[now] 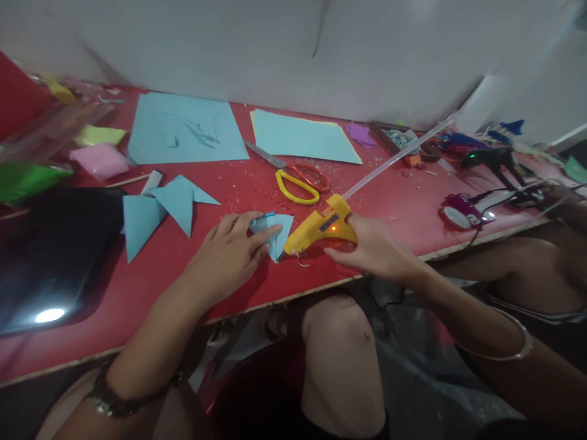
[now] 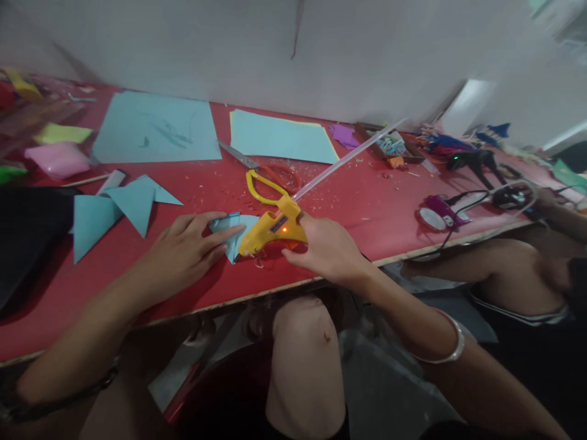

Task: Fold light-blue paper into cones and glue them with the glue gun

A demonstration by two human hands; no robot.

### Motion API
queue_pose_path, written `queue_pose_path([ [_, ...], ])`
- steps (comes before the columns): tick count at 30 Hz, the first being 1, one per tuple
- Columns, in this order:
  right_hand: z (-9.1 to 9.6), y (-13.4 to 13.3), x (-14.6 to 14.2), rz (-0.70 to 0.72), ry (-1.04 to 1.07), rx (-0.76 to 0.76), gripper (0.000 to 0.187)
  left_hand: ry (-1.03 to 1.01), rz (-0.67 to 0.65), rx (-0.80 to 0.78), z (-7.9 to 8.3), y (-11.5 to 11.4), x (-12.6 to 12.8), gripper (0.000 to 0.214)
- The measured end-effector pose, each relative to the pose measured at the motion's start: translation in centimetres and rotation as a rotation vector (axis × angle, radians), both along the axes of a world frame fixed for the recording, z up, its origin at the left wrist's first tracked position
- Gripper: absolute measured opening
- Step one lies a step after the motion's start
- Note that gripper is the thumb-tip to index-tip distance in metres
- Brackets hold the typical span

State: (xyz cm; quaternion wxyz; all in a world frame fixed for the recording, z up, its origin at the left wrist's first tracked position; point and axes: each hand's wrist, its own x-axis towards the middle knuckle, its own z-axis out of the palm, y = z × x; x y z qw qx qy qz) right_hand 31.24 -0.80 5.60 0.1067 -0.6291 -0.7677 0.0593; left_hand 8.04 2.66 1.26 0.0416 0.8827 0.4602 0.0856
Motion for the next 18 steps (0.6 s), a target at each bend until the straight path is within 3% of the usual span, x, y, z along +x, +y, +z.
queue_pose_path([
  [18, 0.52, 0.14, -0.38, -0.014, -0.115, -0.037, 0.021, -0.012, -0.001, 0.021, -0.33, -0.01, -0.07, 0.041],
])
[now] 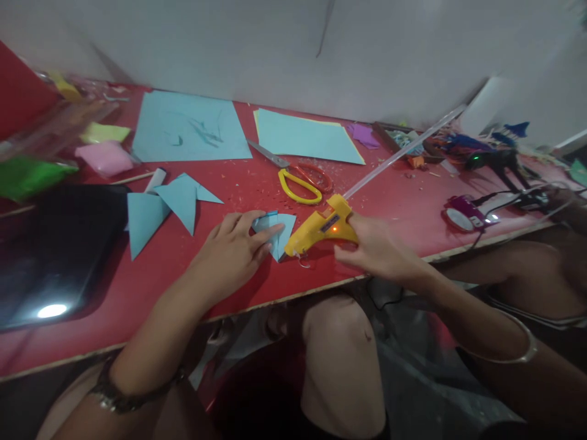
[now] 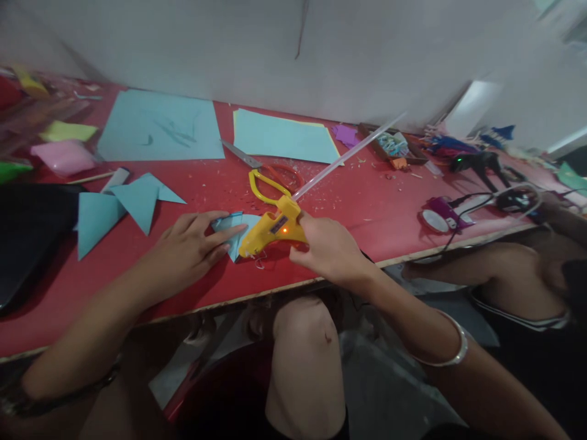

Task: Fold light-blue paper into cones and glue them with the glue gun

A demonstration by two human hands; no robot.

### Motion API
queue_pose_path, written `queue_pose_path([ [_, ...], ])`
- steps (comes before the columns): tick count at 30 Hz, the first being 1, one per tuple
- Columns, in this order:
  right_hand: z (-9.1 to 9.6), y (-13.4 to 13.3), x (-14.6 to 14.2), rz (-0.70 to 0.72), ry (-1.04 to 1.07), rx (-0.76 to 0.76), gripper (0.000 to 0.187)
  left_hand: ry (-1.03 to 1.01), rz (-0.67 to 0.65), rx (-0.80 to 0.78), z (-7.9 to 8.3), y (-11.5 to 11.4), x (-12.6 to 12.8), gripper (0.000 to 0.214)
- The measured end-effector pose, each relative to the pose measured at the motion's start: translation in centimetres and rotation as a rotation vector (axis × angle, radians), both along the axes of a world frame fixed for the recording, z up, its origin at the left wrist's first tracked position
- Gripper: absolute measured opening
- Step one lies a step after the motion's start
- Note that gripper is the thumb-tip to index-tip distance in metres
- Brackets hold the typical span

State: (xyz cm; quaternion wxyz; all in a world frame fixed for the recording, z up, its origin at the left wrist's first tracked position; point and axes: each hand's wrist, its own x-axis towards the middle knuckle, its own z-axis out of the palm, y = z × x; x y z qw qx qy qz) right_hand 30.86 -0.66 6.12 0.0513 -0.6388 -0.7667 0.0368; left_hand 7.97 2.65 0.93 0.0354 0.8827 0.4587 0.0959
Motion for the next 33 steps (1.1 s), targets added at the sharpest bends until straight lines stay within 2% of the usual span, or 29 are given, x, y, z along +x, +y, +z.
queue_pose_path([
  [11, 0.3, 0.0, 0.0, 0.007, -0.028, 0.02, 0.02, -0.021, -0.019, 0.038, -0.1, 0.0, -0.1, 0.041],
  [21, 0.2, 0.1, 0.1, -0.022, -0.034, 0.047, 0.022, 0.0, -0.023, 0.007, 0.3, -0.2, 0.0, 0.041],
  [33, 0.6, 0.2, 0.2, -0.056, -0.068, 0.046, 0.024, -0.086, -0.058, 0.075, -0.8, 0.1, -0.2, 0.04],
])
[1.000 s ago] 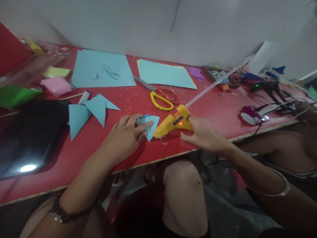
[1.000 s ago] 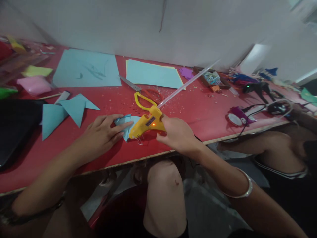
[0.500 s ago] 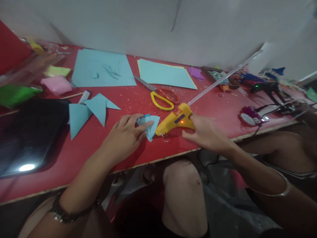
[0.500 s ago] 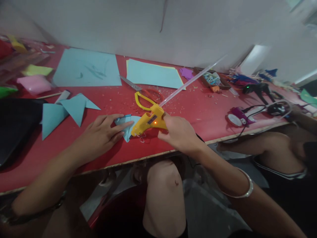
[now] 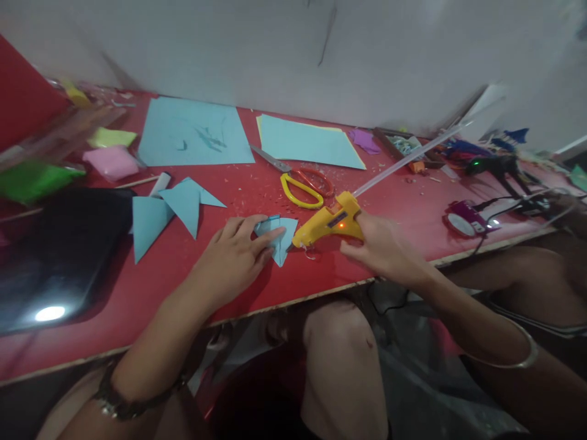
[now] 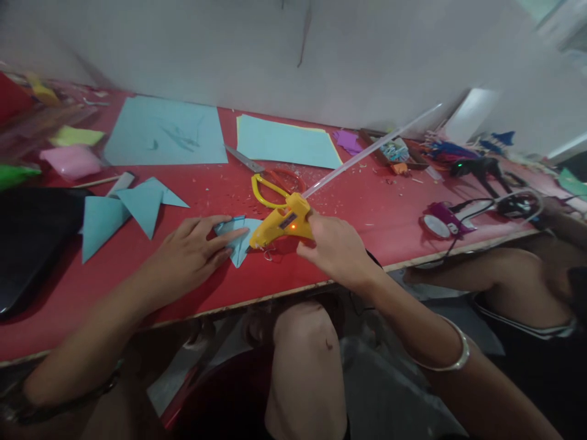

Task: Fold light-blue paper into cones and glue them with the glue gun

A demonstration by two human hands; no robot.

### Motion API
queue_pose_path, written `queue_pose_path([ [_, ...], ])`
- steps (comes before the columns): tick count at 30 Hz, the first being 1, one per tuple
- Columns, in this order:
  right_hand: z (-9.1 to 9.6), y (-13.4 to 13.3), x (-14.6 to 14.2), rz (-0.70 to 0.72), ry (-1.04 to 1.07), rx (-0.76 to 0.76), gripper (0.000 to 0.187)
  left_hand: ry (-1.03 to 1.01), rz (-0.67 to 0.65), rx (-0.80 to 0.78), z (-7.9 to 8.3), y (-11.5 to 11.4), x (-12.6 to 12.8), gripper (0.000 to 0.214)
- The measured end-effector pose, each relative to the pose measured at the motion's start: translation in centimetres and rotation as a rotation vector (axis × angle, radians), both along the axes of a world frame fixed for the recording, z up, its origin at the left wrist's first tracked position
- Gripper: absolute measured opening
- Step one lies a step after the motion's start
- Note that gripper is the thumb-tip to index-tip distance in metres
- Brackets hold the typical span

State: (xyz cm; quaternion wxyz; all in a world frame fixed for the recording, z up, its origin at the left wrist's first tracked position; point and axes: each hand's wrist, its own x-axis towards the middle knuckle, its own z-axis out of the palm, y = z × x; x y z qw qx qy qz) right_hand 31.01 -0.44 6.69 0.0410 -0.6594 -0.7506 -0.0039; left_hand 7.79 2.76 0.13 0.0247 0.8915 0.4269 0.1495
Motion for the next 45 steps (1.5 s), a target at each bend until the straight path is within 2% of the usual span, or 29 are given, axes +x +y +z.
queue_pose_path([
  [11, 0.0, 0.5, -0.1, -0.041, -0.019, 0.006, 0.023, 0.02, 0.031, -0.005, 0.1, 0.0, -0.1, 0.039],
  [23, 0.1, 1.4, 0.0, -0.137, -0.089, -0.026, 0.022, 0.024, 0.006, 0.038, -0.1, 0.0, -0.2, 0.038],
  [34, -0.2, 2.2, 0.1, -0.164, -0.051, -0.012, 0.018, -0.026, 0.003, 0.091, -0.6, 0.0, -0.5, 0.038],
  [45, -0.2, 2.8, 0.3, -0.17, -0.05, 0.007, 0.016, -0.045, 0.008, 0.062, -0.6, -0.1, -0.6, 0.038],
])
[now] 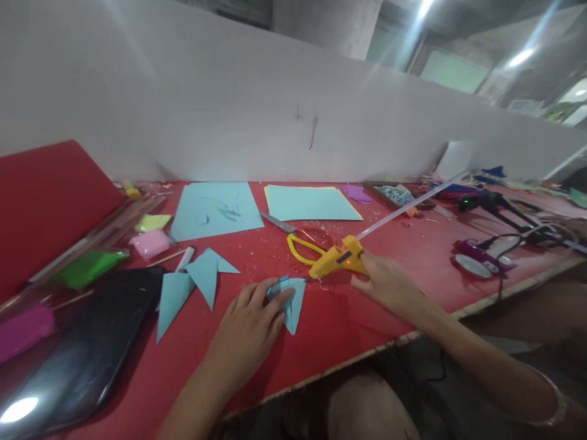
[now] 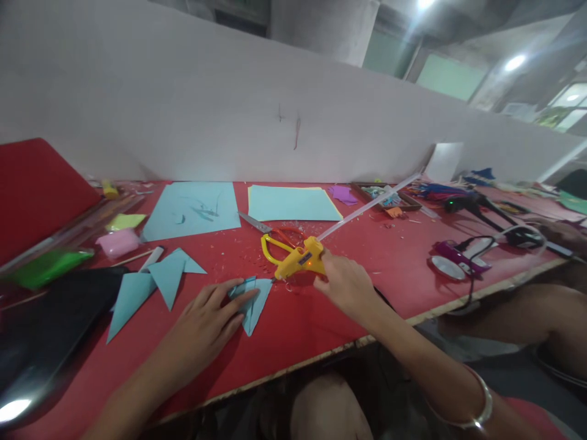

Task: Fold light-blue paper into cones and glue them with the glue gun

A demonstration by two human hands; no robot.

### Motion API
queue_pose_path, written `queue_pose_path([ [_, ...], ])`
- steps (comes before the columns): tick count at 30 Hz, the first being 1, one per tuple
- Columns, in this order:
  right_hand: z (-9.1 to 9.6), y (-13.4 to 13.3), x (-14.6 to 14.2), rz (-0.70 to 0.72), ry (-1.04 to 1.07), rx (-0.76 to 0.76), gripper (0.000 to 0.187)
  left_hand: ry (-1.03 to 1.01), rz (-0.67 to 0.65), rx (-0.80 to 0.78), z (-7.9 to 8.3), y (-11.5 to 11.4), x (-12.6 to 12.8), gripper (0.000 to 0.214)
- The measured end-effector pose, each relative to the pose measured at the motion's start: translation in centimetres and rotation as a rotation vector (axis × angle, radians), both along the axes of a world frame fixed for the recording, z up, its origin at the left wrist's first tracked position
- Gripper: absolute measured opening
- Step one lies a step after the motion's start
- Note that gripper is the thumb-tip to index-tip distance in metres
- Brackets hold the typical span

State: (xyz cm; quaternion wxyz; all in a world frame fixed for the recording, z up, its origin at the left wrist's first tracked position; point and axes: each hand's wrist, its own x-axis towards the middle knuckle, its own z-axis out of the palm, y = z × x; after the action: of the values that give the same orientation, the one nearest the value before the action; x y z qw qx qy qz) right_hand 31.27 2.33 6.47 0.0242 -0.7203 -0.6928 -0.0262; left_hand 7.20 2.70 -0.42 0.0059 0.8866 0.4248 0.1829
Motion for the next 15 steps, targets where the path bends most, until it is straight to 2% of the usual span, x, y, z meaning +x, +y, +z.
queue_pose_path([
  [8, -0.5, 0.3, 0.3, -0.012, 0.048, 0.047, 0.015, -0.001, 0.041, -0.095, 0.7, -0.2, 0.1, 0.039],
  [12, -0.6, 0.4, 1.3, -0.082, 0.19, 0.186, 0.023, 0.013, 0.054, -0.137, 0.9, 0.0, 0.1, 0.04],
  [15, -0.7, 0.7, 3.2, -0.16, 0.296, 0.334, 0.029, 0.021, 0.103, -0.09, 0.6, 0.3, 0.0, 0.042],
])
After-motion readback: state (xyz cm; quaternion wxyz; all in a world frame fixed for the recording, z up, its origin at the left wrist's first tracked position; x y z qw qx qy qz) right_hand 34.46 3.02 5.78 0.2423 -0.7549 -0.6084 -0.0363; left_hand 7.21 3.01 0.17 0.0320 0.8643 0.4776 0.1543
